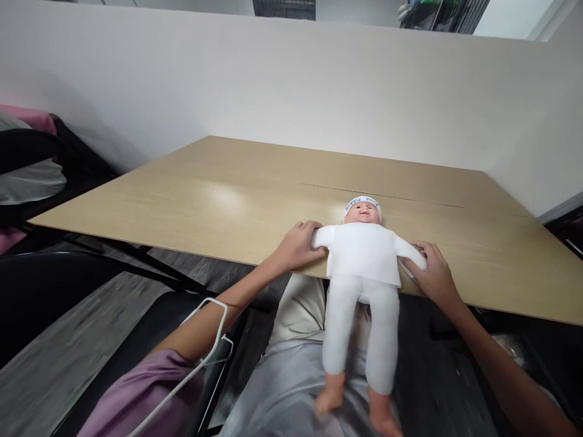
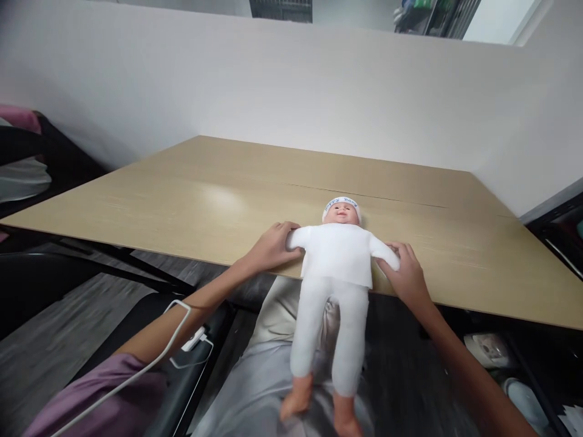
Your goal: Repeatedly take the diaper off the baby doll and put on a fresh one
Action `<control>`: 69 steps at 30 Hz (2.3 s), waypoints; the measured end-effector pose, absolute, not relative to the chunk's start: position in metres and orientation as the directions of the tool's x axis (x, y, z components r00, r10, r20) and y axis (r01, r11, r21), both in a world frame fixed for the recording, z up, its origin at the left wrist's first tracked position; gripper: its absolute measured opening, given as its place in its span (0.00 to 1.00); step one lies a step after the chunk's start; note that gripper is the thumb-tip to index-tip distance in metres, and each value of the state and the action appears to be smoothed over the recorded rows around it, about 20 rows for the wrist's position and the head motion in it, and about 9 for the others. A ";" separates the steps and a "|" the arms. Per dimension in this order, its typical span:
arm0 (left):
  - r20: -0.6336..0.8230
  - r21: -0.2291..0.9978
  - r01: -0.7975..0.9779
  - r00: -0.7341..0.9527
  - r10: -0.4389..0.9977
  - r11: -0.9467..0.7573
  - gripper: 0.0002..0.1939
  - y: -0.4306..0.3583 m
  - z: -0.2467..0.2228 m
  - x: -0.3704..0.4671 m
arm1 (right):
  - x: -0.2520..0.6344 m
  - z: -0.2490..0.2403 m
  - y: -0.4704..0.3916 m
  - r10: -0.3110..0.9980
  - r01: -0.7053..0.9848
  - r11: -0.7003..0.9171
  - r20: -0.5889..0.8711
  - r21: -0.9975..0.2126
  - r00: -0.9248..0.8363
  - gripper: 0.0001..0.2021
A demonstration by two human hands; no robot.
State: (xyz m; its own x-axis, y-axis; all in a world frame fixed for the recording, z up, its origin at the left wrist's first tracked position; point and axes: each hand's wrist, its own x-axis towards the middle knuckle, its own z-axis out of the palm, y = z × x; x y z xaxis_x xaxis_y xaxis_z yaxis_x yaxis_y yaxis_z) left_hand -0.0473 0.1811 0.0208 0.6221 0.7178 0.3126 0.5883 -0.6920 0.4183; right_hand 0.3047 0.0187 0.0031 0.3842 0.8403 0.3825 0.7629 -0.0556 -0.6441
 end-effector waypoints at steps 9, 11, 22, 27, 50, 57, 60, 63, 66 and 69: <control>0.334 0.183 0.609 0.700 0.631 -0.772 0.29 0.270 -0.006 -0.042 | 0.346 -0.020 0.068 0.870 0.977 0.028 0.486 -0.212 0.081 0.36; 0.351 0.168 0.584 0.717 0.602 -0.794 0.31 0.292 -0.012 -0.038 | 0.356 -0.028 0.090 0.876 0.983 0.032 0.479 -0.182 0.060 0.36; 0.445 0.156 0.596 0.669 0.595 -0.788 0.34 0.403 -0.018 -0.001 | 0.397 -0.040 0.208 0.851 0.967 0.125 0.525 -0.221 0.010 0.26; 0.458 0.217 0.649 0.592 0.663 -0.729 0.32 0.445 -0.018 0.015 | 0.416 -0.039 0.260 0.833 0.975 0.124 0.554 -0.182 -0.002 0.25; 0.401 0.417 0.757 0.343 0.849 -0.503 0.29 0.429 -0.014 0.014 | 0.425 -0.052 0.285 0.829 0.912 -0.112 0.468 -0.395 0.304 0.38; 0.610 0.545 0.407 0.409 0.679 -0.734 0.22 0.263 0.034 0.015 | 0.297 -0.008 0.153 0.807 0.823 0.093 0.527 -0.560 0.267 0.31; 0.608 0.601 0.037 0.627 0.487 -0.798 0.14 0.152 0.020 0.001 | 0.256 -0.017 0.046 0.735 0.773 0.345 0.666 -0.533 0.131 0.28; 0.481 0.581 -0.219 0.869 0.114 -0.784 0.16 0.065 -0.036 -0.016 | 0.241 -0.064 -0.041 0.572 0.723 0.661 0.758 -0.200 -0.313 0.19; 0.232 0.734 0.041 0.923 0.307 -0.678 0.17 0.026 -0.096 -0.035 | 0.232 -0.126 -0.080 0.799 0.818 0.454 0.568 -0.354 -0.198 0.14; -0.089 0.845 0.420 0.721 0.688 -0.330 0.20 0.026 -0.132 -0.050 | 0.222 -0.174 -0.080 0.882 0.676 -0.050 0.285 -0.735 0.375 0.12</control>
State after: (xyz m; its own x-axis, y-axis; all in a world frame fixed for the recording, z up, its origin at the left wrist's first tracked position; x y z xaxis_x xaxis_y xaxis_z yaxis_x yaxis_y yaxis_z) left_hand -0.0505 0.0257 -0.1321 0.7205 0.6877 -0.0893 0.4200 -0.3303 0.8453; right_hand 0.2221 -0.0804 -0.1735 0.3752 0.8821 0.2849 0.6758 -0.0499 -0.7354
